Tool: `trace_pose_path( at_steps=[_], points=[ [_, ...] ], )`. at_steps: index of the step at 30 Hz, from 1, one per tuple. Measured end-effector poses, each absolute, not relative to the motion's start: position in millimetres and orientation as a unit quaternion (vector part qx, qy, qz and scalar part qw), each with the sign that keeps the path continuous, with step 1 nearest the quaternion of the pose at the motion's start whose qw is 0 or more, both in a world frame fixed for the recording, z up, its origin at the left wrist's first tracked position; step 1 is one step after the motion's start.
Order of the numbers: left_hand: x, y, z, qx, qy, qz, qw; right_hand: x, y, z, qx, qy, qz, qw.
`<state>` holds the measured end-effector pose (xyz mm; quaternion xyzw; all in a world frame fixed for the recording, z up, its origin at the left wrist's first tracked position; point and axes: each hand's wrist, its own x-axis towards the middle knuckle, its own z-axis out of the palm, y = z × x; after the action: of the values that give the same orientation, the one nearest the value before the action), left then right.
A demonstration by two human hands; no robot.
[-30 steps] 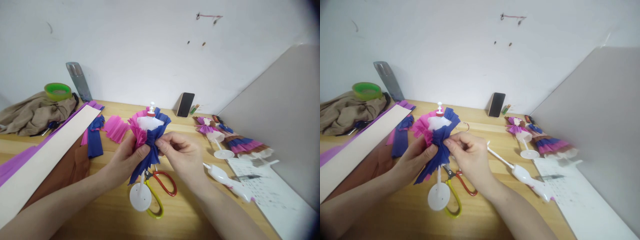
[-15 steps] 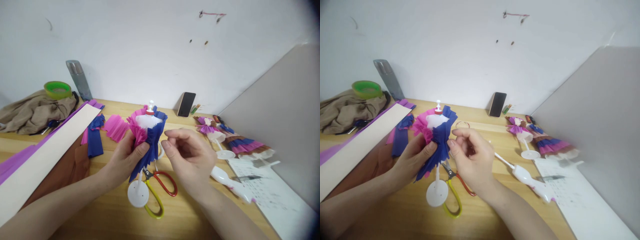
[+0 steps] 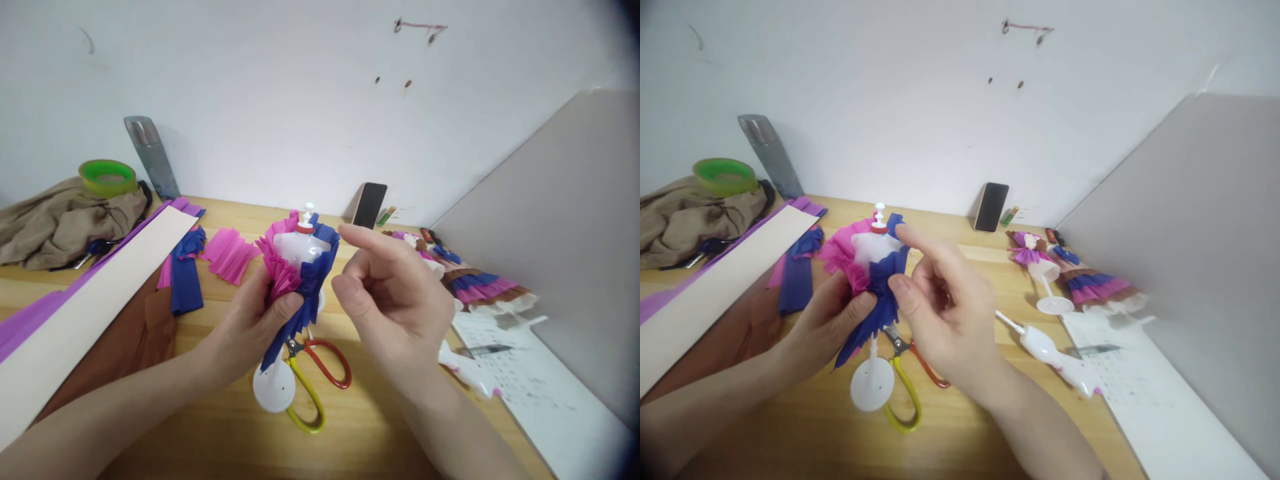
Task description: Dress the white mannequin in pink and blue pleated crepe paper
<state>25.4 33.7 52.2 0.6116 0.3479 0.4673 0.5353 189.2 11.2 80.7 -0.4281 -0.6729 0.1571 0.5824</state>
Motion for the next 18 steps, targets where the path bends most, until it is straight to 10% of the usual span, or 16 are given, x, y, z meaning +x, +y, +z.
trace_pose_path(
  at_steps=[18],
  points=[
    [34, 54, 27, 0.383, 0.384, 0.429, 0.722, 186, 57, 52, -0.425, -0.560, 0.397, 0.590]
  ],
)
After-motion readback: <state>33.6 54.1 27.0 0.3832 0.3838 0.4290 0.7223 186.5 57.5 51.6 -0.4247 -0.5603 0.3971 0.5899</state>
